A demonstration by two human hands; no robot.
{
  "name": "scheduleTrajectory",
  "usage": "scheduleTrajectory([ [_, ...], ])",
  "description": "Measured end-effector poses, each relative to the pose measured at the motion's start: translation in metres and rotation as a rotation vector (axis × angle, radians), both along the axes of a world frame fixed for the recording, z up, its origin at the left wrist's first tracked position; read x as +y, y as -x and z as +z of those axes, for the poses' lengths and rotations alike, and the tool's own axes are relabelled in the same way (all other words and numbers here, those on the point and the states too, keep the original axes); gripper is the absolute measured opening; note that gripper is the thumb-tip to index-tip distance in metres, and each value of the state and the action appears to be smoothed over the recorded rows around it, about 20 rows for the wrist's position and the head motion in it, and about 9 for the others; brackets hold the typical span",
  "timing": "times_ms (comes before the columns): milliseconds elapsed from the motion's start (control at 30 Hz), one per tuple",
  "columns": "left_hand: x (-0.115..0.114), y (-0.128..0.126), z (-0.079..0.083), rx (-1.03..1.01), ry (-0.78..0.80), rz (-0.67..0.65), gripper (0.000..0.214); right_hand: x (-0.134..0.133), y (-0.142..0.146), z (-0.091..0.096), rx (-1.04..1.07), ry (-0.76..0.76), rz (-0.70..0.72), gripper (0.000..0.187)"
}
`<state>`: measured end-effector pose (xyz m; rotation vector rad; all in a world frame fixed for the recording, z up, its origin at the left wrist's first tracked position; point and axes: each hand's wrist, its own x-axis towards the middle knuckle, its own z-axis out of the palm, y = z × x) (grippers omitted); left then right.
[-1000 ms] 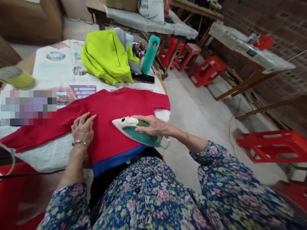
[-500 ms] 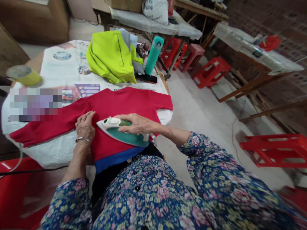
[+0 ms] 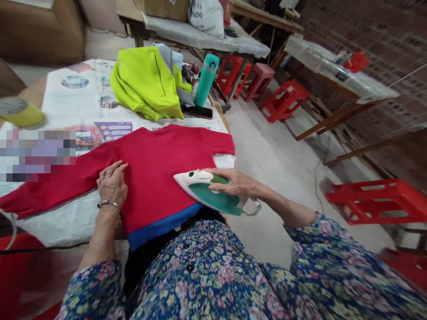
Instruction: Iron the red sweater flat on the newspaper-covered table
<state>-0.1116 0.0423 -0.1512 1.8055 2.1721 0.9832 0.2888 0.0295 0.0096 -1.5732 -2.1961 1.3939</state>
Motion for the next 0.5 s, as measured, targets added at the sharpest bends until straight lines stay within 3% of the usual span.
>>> scheduleTrajectory([
  [100, -0.002, -0.003, 0.004, 0.010, 0.026, -0.018, 0.038, 0.010, -0.014, 0.003, -0.033, 0.005, -0.202, 0.065],
  [233, -0.004, -0.005, 0.008, 0.020, 0.053, -0.009, 0.039, 0.041, -0.013, 0.006, 0.003, -0.089, -0.280, 0.058],
  [367, -0.004, -0.004, 0.009, 0.020, 0.057, -0.016, 0.036, 0.084, 0.002, 0.009, -0.001, -0.196, -0.203, 0.050],
  [500, -0.005, -0.003, 0.007, 0.033, 0.066, -0.013, 0.036, 0.118, 0.034, 0.014, 0.003, -0.291, 0.016, 0.054],
])
